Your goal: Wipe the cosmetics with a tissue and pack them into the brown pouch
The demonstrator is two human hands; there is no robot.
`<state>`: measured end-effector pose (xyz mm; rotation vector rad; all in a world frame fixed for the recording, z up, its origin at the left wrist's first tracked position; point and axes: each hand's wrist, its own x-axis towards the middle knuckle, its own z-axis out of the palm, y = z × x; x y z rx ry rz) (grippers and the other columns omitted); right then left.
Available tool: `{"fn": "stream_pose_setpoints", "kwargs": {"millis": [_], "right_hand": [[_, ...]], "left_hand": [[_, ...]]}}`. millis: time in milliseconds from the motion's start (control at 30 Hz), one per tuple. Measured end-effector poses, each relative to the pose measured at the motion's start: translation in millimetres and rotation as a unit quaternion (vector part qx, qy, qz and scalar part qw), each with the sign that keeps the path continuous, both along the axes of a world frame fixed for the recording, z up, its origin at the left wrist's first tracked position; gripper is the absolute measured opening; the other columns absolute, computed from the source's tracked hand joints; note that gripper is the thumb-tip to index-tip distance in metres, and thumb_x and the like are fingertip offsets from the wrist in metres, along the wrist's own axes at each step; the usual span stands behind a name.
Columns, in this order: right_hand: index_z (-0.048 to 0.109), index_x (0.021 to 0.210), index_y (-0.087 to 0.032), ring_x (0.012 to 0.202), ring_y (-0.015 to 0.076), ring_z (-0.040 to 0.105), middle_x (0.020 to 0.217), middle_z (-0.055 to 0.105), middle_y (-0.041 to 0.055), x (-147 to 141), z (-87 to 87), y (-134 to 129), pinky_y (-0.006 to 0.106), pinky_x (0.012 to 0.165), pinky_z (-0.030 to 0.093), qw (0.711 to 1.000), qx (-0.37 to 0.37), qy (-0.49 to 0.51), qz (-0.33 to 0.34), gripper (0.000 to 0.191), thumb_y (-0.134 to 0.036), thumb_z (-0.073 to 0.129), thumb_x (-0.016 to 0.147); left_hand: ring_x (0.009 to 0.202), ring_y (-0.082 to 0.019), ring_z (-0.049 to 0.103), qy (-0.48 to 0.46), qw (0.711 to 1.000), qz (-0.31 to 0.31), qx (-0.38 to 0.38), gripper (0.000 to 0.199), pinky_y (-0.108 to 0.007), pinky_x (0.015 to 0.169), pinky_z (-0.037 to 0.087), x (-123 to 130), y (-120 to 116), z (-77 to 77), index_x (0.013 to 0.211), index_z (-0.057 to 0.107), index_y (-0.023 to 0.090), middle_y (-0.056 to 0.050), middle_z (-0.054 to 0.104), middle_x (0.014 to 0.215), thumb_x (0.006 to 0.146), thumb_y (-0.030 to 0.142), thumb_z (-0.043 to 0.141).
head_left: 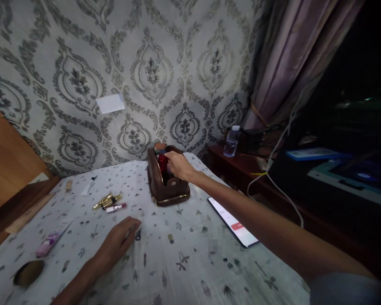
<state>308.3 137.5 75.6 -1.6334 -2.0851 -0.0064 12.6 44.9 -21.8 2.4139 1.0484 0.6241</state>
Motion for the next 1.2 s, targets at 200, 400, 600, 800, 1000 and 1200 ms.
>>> {"fn": "stream_pose_setpoints", "kwargs": {"millis": [200, 400, 600, 800, 1000, 1200], "right_hand": [[0.059, 0.121, -0.012, 0.107, 0.0236, 0.062, 0.122, 0.062, 0.0152, -3, -1.8, 0, 0.031, 0.092, 0.047, 0.999, 0.005, -0.041, -0.025, 0.037, -0.003, 0.048, 0.087], [0.061, 0.119, -0.013, 0.109, 0.0215, 0.062, 0.122, 0.062, 0.0133, -5, -0.7, 0, 0.029, 0.094, 0.044, 1.000, -0.003, -0.017, -0.020, 0.034, -0.005, 0.051, 0.087], [0.063, 0.112, -0.015, 0.105, 0.0207, 0.064, 0.110, 0.069, 0.0106, -11, 5.3, 9, 0.029, 0.092, 0.045, 0.993, -0.025, 0.077, -0.083, 0.022, -0.019, 0.056, 0.092], [0.061, 0.115, -0.015, 0.101, 0.0211, 0.066, 0.110, 0.071, 0.0105, -16, -2.9, 29, 0.028, 0.084, 0.047, 0.982, -0.044, 0.123, -0.137, 0.030, -0.030, 0.063, 0.090], [0.061, 0.115, -0.014, 0.101, 0.0211, 0.066, 0.111, 0.071, 0.0105, -19, -17.0, 44, 0.028, 0.082, 0.048, 0.970, -0.046, 0.168, -0.169, 0.037, -0.032, 0.071, 0.083], [0.063, 0.108, -0.017, 0.090, 0.0177, 0.067, 0.100, 0.072, 0.0052, -17, -21.3, 47, 0.025, 0.075, 0.048, 0.965, -0.044, 0.194, -0.173, 0.035, -0.033, 0.074, 0.080]], "left_hand": [[0.086, -0.019, 0.063, -0.005, 1.000, -0.024, 0.003, 0.027, -0.031, 0.079, 0.052, -6, -7, 1.5, 0.107, 0.059, 0.023, -0.006, 0.063, 0.094, 0.101, 0.036, 0.036], [0.110, -0.022, 0.062, 0.018, 0.996, -0.056, 0.067, 0.024, -0.034, 0.092, 0.054, -24, -19, -10.1, 0.118, 0.057, 0.025, -0.011, 0.062, 0.120, 0.098, 0.029, 0.046], [0.120, -0.024, 0.059, 0.008, 0.986, -0.050, 0.160, 0.028, -0.038, 0.096, 0.053, -35, -24, -36.5, 0.122, 0.056, 0.026, -0.011, 0.060, 0.130, 0.096, 0.024, 0.047], [0.112, -0.023, 0.062, -0.002, 0.987, -0.036, 0.155, 0.022, -0.036, 0.092, 0.055, -30, -23, -33.7, 0.113, 0.060, 0.023, -0.012, 0.063, 0.121, 0.096, 0.021, 0.045], [0.110, -0.023, 0.064, -0.017, 0.983, -0.039, 0.177, 0.022, -0.037, 0.090, 0.056, -28, -23, -32.5, 0.112, 0.059, 0.024, -0.011, 0.064, 0.119, 0.093, 0.018, 0.049], [0.111, -0.024, 0.063, 0.005, 0.988, -0.035, 0.150, 0.022, -0.039, 0.091, 0.056, -29, -22, -36.0, 0.113, 0.058, 0.025, -0.011, 0.063, 0.122, 0.094, 0.020, 0.048]]}}
